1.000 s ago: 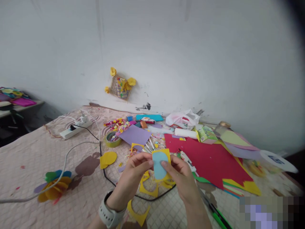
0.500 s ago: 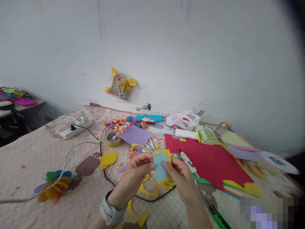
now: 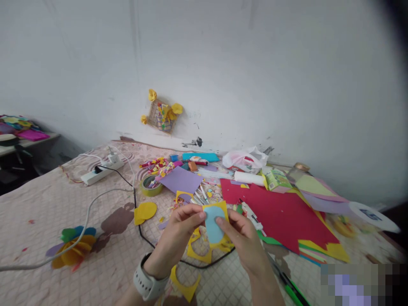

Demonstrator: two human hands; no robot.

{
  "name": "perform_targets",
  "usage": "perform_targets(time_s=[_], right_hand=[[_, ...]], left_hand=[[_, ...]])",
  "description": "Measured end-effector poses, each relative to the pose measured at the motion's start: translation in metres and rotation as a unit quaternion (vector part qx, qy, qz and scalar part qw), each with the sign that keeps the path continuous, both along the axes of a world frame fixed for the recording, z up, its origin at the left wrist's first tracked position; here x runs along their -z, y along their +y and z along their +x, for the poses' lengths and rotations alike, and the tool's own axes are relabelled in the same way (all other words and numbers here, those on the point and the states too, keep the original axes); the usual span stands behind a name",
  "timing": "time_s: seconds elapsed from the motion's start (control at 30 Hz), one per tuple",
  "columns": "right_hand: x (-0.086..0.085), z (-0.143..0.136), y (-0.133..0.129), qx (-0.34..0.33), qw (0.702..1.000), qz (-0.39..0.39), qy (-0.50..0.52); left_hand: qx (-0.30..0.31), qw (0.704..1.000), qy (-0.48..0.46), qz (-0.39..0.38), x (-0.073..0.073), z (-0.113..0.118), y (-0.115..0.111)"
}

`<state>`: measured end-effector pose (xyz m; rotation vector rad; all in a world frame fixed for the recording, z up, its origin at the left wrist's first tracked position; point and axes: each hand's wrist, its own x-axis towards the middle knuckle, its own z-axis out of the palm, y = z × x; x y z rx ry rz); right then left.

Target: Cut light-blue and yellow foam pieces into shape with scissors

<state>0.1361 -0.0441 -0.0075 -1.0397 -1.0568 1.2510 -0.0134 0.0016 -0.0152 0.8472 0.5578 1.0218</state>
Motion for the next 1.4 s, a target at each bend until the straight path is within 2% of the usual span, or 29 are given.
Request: perform_targets(time_s=[0.23,0.57,0.8,1.03,1.13,1.2,1.4], right_hand=[[0.0051,-0.0003,0.0014,0.021,0.997,0.008,-0.070],[0.0092,-0.0006,0.0057,0.031,0.997,0.000,-0.077],[0.0089,0.0000,0.0041,0.027,0.998,-0.007,-0.048],[0.0065,0.0011,0.0040,0.017,1.000,-0.003,-0.001],[0.0059,0.0014,0.0035,0.017,1.000,-0.006,0.013],[0.0057,0.0012,0.0028,0.020,1.000,-0.008,0.006],[0.0080,-0.0019,0.0011,0.035,0.995,0.017,-0.096]], left_hand=[[-0.098,0.990,0.088,0.055,-0.0022,0.0006,0.0010],[-0.099,0.988,0.111,0.051,-0.0023,0.0009,0.0025],[-0.063,0.994,0.078,0.036,-0.0001,0.0004,0.0033],[0.033,0.999,-0.025,-0.014,0.0028,0.0004,0.0026],[0.046,0.997,-0.046,-0.029,0.0022,0.0014,0.0024],[0.024,0.999,-0.033,-0.021,0.0012,0.0019,0.0023],[-0.107,0.988,0.088,0.065,-0.0047,0.0009,-0.0009]])
